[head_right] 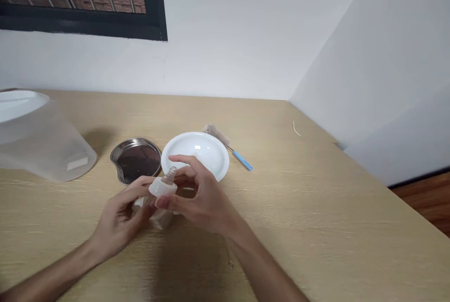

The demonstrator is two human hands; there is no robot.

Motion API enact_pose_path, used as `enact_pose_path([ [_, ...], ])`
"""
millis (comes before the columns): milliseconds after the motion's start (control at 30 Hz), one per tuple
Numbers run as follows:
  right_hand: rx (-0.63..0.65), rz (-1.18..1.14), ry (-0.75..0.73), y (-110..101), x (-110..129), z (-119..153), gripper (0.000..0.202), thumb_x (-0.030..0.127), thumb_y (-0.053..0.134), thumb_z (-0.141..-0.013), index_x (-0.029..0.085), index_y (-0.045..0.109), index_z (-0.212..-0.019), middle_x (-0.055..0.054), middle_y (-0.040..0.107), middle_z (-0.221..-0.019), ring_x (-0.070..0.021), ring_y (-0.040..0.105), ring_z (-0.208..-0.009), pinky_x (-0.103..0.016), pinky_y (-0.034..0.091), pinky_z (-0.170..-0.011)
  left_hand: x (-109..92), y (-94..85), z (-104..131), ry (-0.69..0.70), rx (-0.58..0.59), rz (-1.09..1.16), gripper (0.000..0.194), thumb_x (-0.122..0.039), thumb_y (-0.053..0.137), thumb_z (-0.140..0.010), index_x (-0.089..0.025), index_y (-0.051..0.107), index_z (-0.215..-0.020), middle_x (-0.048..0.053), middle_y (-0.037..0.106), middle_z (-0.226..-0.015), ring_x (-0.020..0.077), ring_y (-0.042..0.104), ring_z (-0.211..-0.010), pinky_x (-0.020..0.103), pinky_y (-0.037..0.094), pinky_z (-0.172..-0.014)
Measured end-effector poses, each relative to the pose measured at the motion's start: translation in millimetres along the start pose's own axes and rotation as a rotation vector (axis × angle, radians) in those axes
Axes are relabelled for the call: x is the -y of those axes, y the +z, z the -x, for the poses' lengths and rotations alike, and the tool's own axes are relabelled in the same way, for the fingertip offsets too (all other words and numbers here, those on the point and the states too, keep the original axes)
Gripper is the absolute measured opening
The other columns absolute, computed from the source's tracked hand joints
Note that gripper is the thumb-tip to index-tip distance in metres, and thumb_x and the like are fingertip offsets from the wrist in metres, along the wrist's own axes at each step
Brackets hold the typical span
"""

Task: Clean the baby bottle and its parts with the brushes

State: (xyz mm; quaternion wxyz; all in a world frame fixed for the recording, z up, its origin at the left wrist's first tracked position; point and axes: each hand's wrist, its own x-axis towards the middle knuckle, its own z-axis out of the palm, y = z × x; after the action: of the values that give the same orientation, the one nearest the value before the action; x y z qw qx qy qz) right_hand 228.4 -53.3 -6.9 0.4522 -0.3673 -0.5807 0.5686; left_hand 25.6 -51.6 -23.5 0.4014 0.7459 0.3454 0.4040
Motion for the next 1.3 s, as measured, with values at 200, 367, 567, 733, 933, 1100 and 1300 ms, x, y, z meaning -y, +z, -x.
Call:
enact_pose_path([
  [200,-0.023,0.045,-0.051,2,-2,2,0.057,0.037,0.08,-0.078,0.027,0.055,-0.129,-0.004,0.069,-0.103,-0.0192,0.067,-0.094,-0.035,0.057,-0.081,4,6.1,9,-0.041,-0.122,-0.051,0.014,-0.027,0.059,-0.094,-0.023,0.072,-0.093,0.008,0.07,-0.112,0.0235,0.065,-0.102,0.034,0.052,-0.088],
  [367,-0.012,0.019,-0.049,2,-2,1,0.05,0.04,0.074,-0.084,0.025,0.056,-0.128,-0.003,0.068,-0.096,-0.0162,0.065,-0.086,-0.031,0.053,-0.075,6,5.5,10,-0.068,-0.064,-0.025,0.014,-0.027,0.055,-0.096,-0.022,0.068,-0.09,0.008,0.069,-0.108,0.021,0.064,-0.095,0.031,0.051,-0.083],
  [567,-0.008,-0.066,-0.032,-1,-6,-1,0.041,0.045,0.068,-0.088,0.022,0.061,-0.121,0.004,0.054,-0.071,-0.0093,0.049,-0.064,-0.023,0.04,-0.056,7,4.6,9,-0.068,-0.05,-0.023,0.012,-0.027,0.056,-0.096,-0.022,0.066,-0.09,0.006,0.067,-0.101,0.0199,0.062,-0.092,0.03,0.05,-0.082],
  [733,0.009,-0.081,-0.012,-2,-3,-2,0.04,0.047,0.068,-0.088,0.02,0.062,-0.117,0.003,0.054,-0.071,-0.0103,0.048,-0.065,-0.025,0.038,-0.059,4,4.2,8,-0.089,-0.023,-0.016,0.012,-0.028,0.055,-0.096,-0.023,0.064,-0.09,0.005,0.066,-0.099,0.0183,0.061,-0.089,0.027,0.049,-0.079],
  [933,0.01,-0.181,0.028,-2,3,-4,0.031,0.046,0.07,-0.087,0.017,0.063,-0.095,0.001,0.059,-0.073,-0.0101,0.051,-0.067,-0.024,0.037,-0.061,10,3.3,9,-0.05,-0.034,-0.02,0.01,-0.025,0.056,-0.096,-0.022,0.065,-0.093,0.006,0.066,-0.102,0.0186,0.06,-0.094,0.026,0.049,-0.081],
  [1100,-0.016,-0.254,0.099,-2,-2,-3,0.031,0.046,0.072,-0.085,0.018,0.063,-0.094,0.0,0.063,-0.076,-0.0115,0.054,-0.07,-0.026,0.038,-0.066,12,2.5,9,-0.047,-0.022,0.017,0.011,-0.024,0.055,-0.097,-0.023,0.066,-0.096,0.005,0.065,-0.108,0.0172,0.061,-0.097,0.025,0.048,-0.084],
  [1300,-0.054,-0.384,0.15,-1,-9,-5,0.03,0.044,0.075,-0.083,0.019,0.063,-0.093,-0.003,0.067,-0.081,-0.0143,0.06,-0.076,-0.028,0.042,-0.071,8,1.0,8,-0.056,-0.022,0.028,0.01,-0.024,0.056,-0.097,-0.023,0.066,-0.096,0.004,0.065,-0.108,0.0166,0.062,-0.098,0.025,0.047,-0.084],
])
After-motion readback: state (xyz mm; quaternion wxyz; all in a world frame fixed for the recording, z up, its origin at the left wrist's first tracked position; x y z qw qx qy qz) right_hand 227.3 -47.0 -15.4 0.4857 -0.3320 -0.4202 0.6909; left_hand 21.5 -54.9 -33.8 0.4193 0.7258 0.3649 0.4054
